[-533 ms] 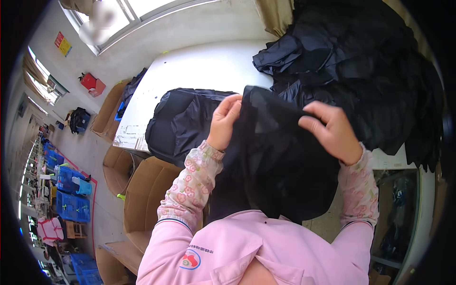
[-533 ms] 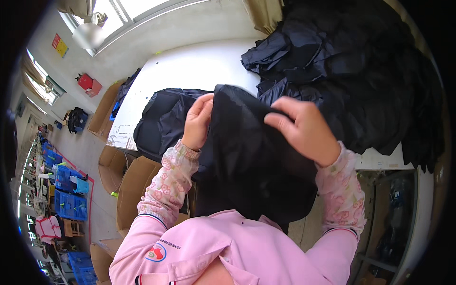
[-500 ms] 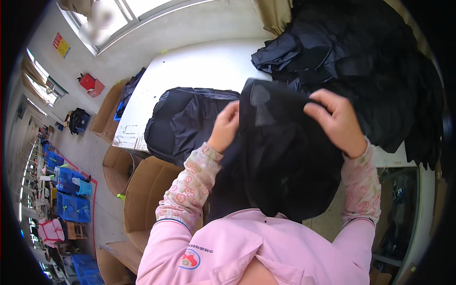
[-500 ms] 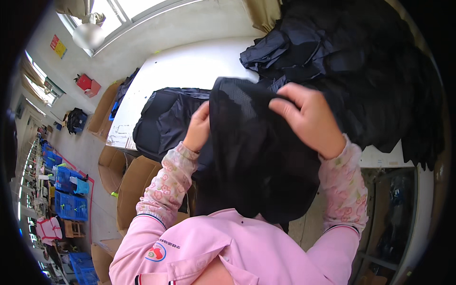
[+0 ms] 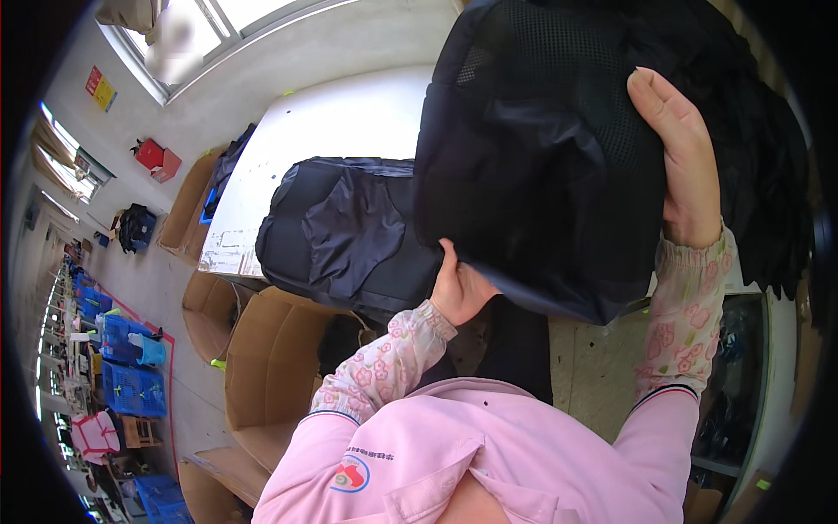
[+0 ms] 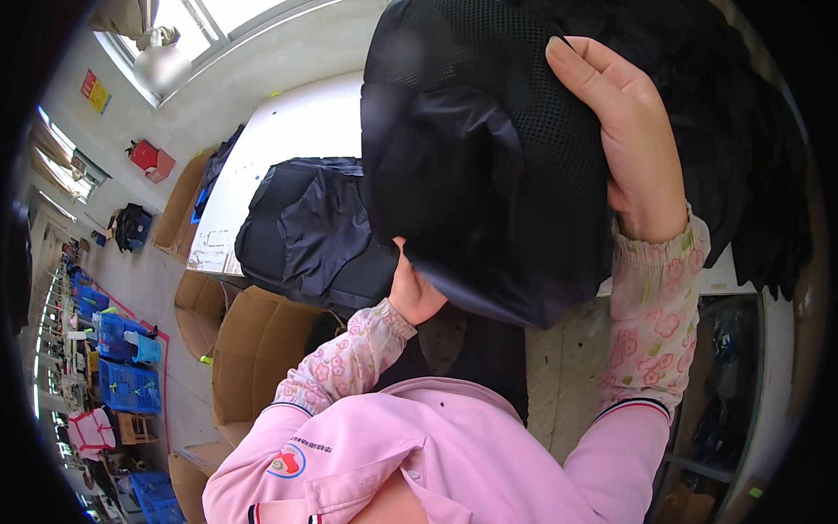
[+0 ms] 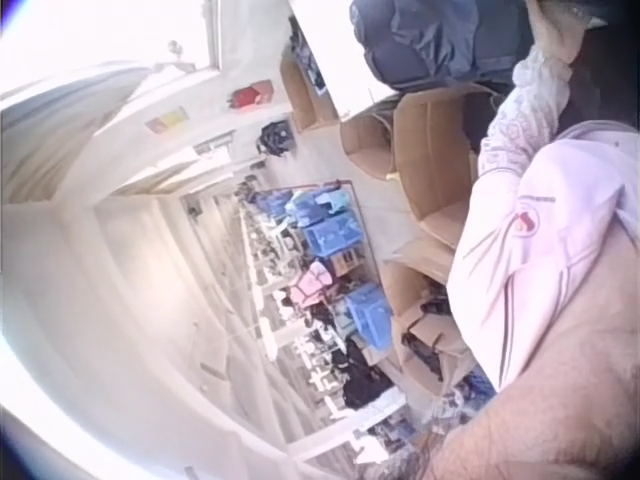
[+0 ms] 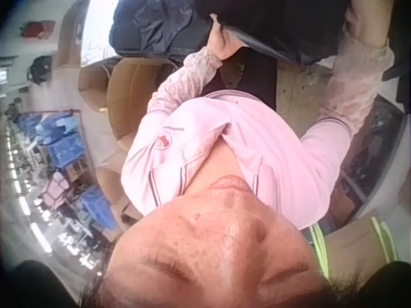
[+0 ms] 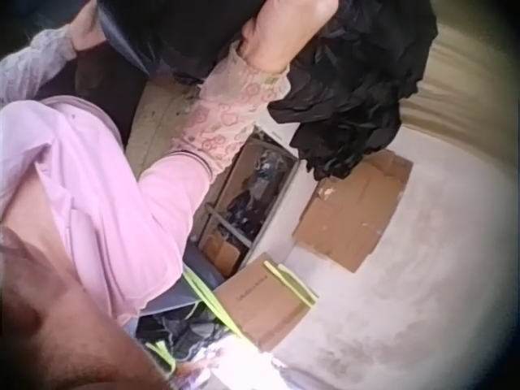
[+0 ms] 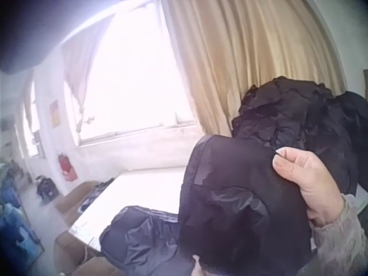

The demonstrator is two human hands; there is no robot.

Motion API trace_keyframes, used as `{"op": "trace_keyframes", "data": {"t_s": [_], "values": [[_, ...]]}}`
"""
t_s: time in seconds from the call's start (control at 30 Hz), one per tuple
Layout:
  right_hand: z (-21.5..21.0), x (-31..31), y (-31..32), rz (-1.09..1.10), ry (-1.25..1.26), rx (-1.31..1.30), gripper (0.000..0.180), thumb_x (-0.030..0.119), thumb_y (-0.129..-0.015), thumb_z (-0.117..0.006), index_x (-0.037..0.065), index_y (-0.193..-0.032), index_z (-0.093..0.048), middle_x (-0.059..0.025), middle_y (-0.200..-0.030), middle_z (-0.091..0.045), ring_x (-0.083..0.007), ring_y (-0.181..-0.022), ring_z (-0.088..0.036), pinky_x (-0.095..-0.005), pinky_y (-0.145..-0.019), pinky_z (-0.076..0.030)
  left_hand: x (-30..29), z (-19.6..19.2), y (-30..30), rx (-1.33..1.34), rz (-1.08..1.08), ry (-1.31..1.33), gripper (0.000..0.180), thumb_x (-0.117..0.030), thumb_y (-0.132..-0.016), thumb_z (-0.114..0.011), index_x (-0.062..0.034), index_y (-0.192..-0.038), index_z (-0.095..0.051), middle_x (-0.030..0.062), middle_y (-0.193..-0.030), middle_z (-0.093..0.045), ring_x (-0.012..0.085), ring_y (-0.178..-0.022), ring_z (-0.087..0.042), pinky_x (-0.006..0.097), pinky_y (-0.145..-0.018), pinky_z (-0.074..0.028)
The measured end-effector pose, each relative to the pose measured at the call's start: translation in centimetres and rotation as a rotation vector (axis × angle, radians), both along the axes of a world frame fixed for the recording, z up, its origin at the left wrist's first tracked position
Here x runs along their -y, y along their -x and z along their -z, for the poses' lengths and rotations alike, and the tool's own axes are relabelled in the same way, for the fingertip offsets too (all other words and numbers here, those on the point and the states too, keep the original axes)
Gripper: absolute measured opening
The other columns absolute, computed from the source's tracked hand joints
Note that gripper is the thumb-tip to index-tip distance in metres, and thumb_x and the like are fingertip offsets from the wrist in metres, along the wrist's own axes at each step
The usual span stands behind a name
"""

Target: Checking and folding black fabric garment pieces at a manufacturing workstation.

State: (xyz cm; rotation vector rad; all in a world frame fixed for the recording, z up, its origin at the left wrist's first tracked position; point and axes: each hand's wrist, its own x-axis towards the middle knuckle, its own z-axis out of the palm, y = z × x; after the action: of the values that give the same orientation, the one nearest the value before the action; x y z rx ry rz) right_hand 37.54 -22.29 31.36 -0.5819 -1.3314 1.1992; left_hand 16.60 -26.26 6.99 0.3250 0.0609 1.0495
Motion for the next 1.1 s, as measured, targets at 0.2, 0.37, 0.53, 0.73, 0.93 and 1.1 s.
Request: {"op": "trace_keyframes", "data": {"t_s": [0.2,0.37,0.53,0.73,0.93,1.1], "values": [[0.8,1.4,1.7,-0.095,0.020,-0.061,0.018,0.015,-0.097,-0.055,0.001,-0.104,-0.063,-0.0018,-0.092,-0.067,-0.0065,-0.081,-0.064,-0.0190,-0.073,-0.051,-2.2,2.3,-0.9,-0.316,-0.005,0.026,0.048,-0.041,-0.098,-0.047,-0.0035,-0.127,-0.054,0.0131,-0.127,-0.060,0.0281,-0.116,-0.058,0.041,-0.102,-0.044],[10.6,-3.4,1.5,0.323,-0.357,0.557,0.018,0.018,-0.094,-0.060,0.002,-0.102,-0.058,-0.0113,-0.090,-0.070,-0.0183,-0.081,-0.068,-0.0322,-0.068,-0.050,-2.8,1.7,-0.9,-0.005,0.107,-0.120,0.045,-0.033,-0.097,-0.050,0.0022,-0.124,-0.056,0.0173,-0.117,-0.064,0.0272,-0.108,-0.063,0.040,-0.097,-0.048],[23.2,-7.0,-3.1,0.596,-0.116,1.355,0.030,0.033,-0.091,-0.061,0.005,-0.099,-0.054,-0.0241,-0.081,-0.065,-0.0457,-0.077,-0.062,-0.0515,-0.062,-0.047,-1.1,-5.6,2.3,0.256,0.351,-0.128,0.054,-0.043,-0.098,-0.045,0.0010,-0.129,-0.053,0.0181,-0.120,-0.063,0.0272,-0.105,-0.064,0.040,-0.092,-0.052],[21.2,-9.6,-14.8,0.659,-0.154,0.733,0.015,0.017,-0.092,-0.062,0.003,-0.092,-0.057,-0.0078,-0.081,-0.060,-0.0181,-0.075,-0.057,-0.0281,-0.070,-0.045,-5.5,-7.1,15.1,-1.454,0.071,-0.435,0.038,-0.024,-0.091,-0.066,0.0031,-0.117,-0.058,0.0137,-0.113,-0.063,0.0250,-0.104,-0.061,0.033,-0.092,-0.048],[4.7,-4.3,-5.5,0.211,-0.532,0.687,0.011,0.008,-0.090,-0.061,-0.001,-0.097,-0.058,-0.0026,-0.081,-0.059,-0.0105,-0.077,-0.056,-0.0245,-0.072,-0.045,-6.8,-16.1,11.7,-1.800,-0.997,-1.323,0.071,-0.035,-0.081,-0.075,-0.0074,-0.138,-0.043,0.0215,-0.144,-0.038,0.0390,-0.130,-0.044,0.043,-0.107,-0.036],[1.9,-3.4,0.9,0.089,-0.792,0.832,0.025,0.023,-0.087,-0.066,0.003,-0.101,-0.060,-0.0171,-0.082,-0.064,-0.0347,-0.077,-0.063,-0.0369,-0.066,-0.050,-8.9,-23.7,3.4,-1.711,-0.872,-2.014,0.052,-0.042,-0.081,-0.069,-0.0088,-0.119,-0.057,0.0143,-0.112,-0.062,0.0348,-0.106,-0.059,0.050,-0.102,-0.039]]}}
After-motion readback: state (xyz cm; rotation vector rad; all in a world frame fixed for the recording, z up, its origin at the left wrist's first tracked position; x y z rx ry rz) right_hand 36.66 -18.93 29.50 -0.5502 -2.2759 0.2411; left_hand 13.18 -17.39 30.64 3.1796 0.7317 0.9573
